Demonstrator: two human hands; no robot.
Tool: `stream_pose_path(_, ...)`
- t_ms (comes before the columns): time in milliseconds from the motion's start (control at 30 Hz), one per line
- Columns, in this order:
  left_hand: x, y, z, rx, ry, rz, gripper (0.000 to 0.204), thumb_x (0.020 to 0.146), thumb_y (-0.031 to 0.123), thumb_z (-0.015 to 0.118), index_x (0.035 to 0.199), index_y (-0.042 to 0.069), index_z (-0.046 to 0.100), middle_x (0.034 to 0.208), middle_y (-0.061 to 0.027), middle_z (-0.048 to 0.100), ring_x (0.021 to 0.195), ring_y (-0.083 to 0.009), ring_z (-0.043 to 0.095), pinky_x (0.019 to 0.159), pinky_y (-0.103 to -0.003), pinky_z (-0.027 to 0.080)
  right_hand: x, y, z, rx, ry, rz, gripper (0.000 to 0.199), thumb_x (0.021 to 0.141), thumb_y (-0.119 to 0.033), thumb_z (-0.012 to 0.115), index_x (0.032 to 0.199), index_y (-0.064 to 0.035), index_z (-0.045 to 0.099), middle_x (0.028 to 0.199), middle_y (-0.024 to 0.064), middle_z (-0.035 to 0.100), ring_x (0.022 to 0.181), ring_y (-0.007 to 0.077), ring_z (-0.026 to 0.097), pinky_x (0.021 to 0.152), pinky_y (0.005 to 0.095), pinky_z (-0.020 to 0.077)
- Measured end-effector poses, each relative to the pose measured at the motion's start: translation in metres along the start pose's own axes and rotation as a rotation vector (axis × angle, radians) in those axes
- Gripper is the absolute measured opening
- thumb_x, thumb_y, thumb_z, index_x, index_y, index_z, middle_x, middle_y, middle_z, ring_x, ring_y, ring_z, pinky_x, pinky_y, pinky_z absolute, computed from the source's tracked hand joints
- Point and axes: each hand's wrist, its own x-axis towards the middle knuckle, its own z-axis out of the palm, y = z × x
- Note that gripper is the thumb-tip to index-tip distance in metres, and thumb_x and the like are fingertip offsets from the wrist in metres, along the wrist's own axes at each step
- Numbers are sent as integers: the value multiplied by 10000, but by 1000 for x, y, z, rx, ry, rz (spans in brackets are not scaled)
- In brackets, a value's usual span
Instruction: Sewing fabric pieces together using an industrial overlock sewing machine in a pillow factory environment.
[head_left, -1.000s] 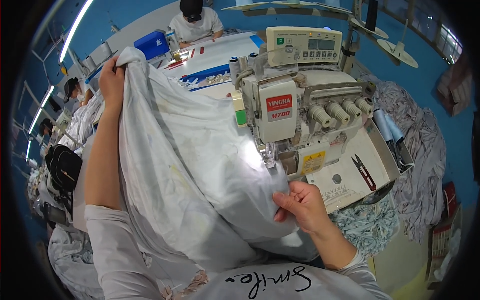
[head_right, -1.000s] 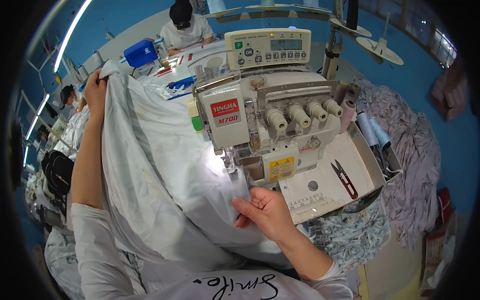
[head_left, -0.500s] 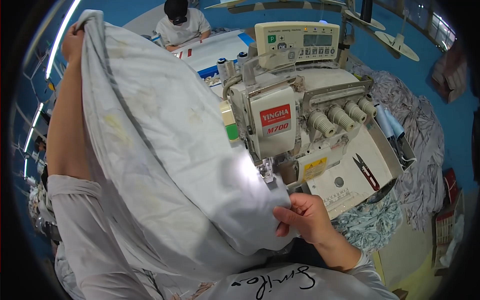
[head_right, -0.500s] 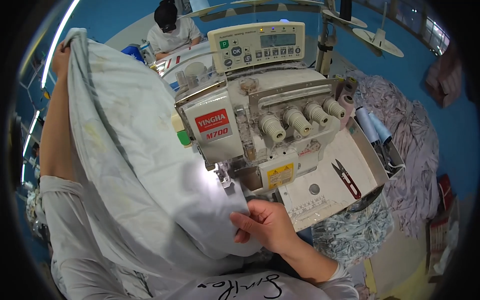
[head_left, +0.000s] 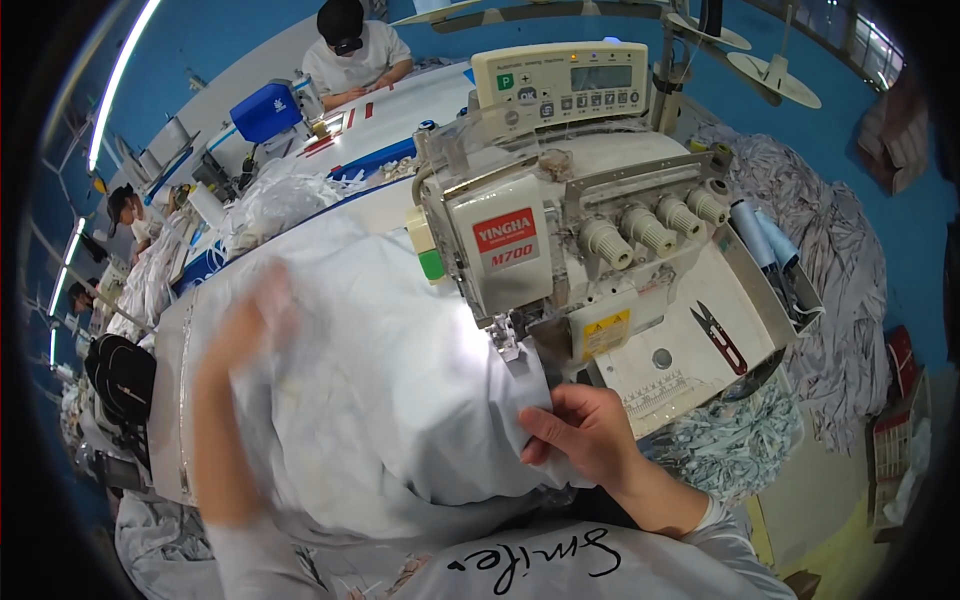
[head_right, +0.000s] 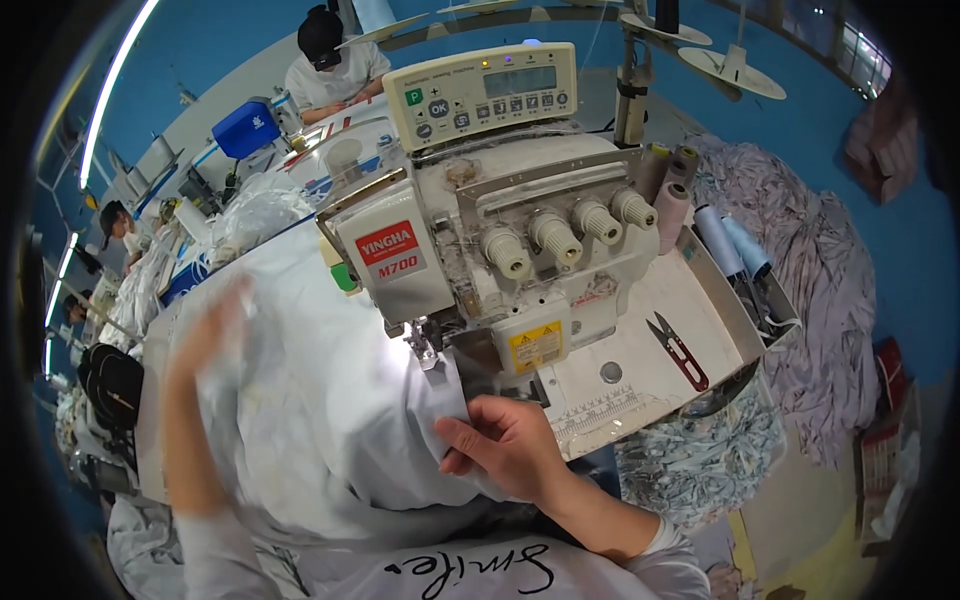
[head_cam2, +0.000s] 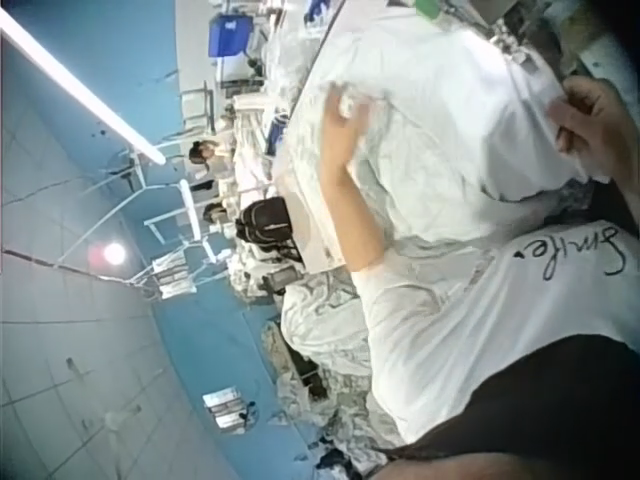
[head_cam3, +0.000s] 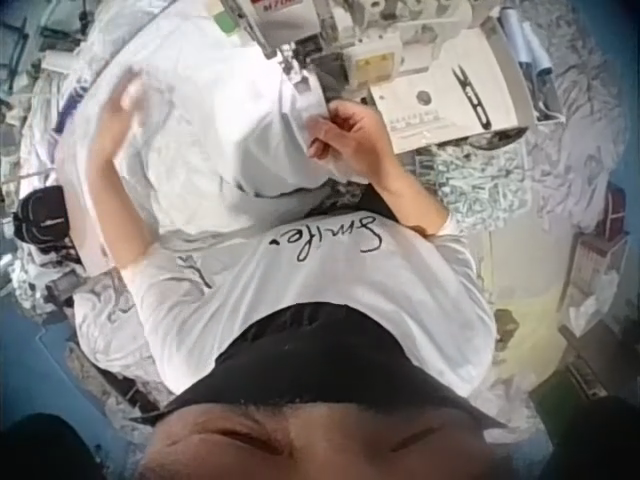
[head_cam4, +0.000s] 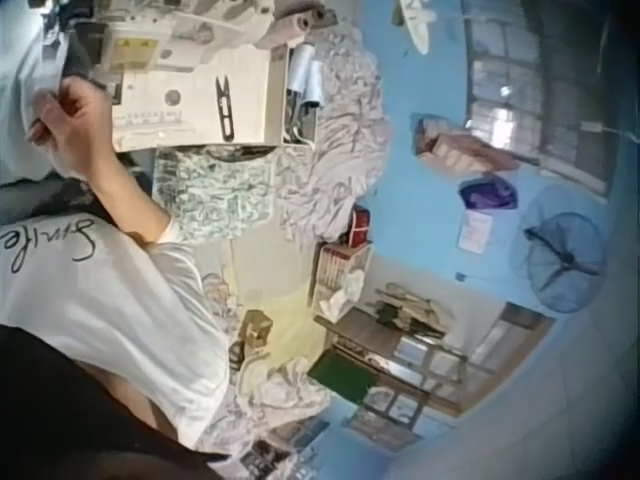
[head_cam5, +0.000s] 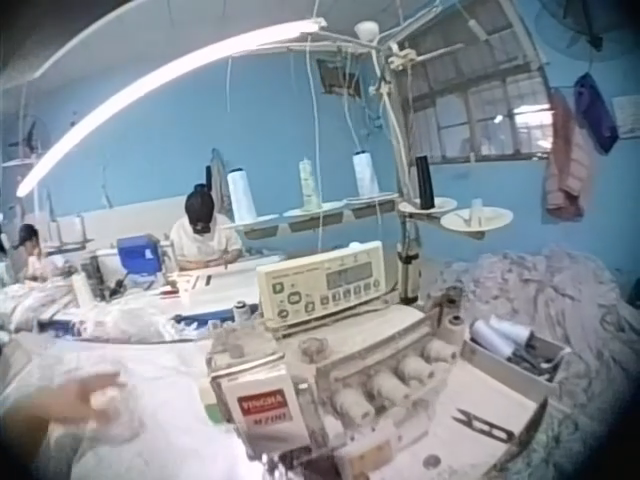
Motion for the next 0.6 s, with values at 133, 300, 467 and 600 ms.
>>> stream_pose_path(133, -146, 19, 104, 185, 269, 344, 221, 798, 140, 687, 930, 34, 546, 1125, -209, 573, 1058, -381, 531, 852, -389, 439, -7, -1, 8, 23, -90, -3, 275, 881, -224, 656, 733, -9, 568, 654, 66, 641, 601, 103, 638, 525, 215, 499)
stream_pose_path(300, -108, 10, 86, 237, 677, 68, 121, 884, 121, 569, 862, 13, 519, 755, -216, 577, 716, -413, 562, 630, -438, 437, -4, 3, 7, 69, -77, -32, 197, 875, -158, 656, 793, 3, 578, 648, 75, 624, 548, 127, 621, 515, 236, 512)
stream_pose_path(467, -54, 2, 49, 226, 885, -27, 156, 904, 175, 564, 874, 30, 514, 797, -195, 598, 739, -395, 576, 634, -428, 445, -2, 0, 5, -1, -46, 14, 195, 866, -157, 667, 784, -10, 568, 631, 51, 602, 517, 114, 604, 493, 230, 500)
stream_pose_path(600, -12, -5, 18, 255, 959, 141, 168, 905, 200, 567, 884, 42, 516, 793, -189, 603, 727, -388, 582, 618, -428, 448, -5, -5, 5, -38, -56, 5, 203, 853, -174, 684, 795, -9, 581, 644, 43, 604, 496, 101, 581, 464, 225, 471)
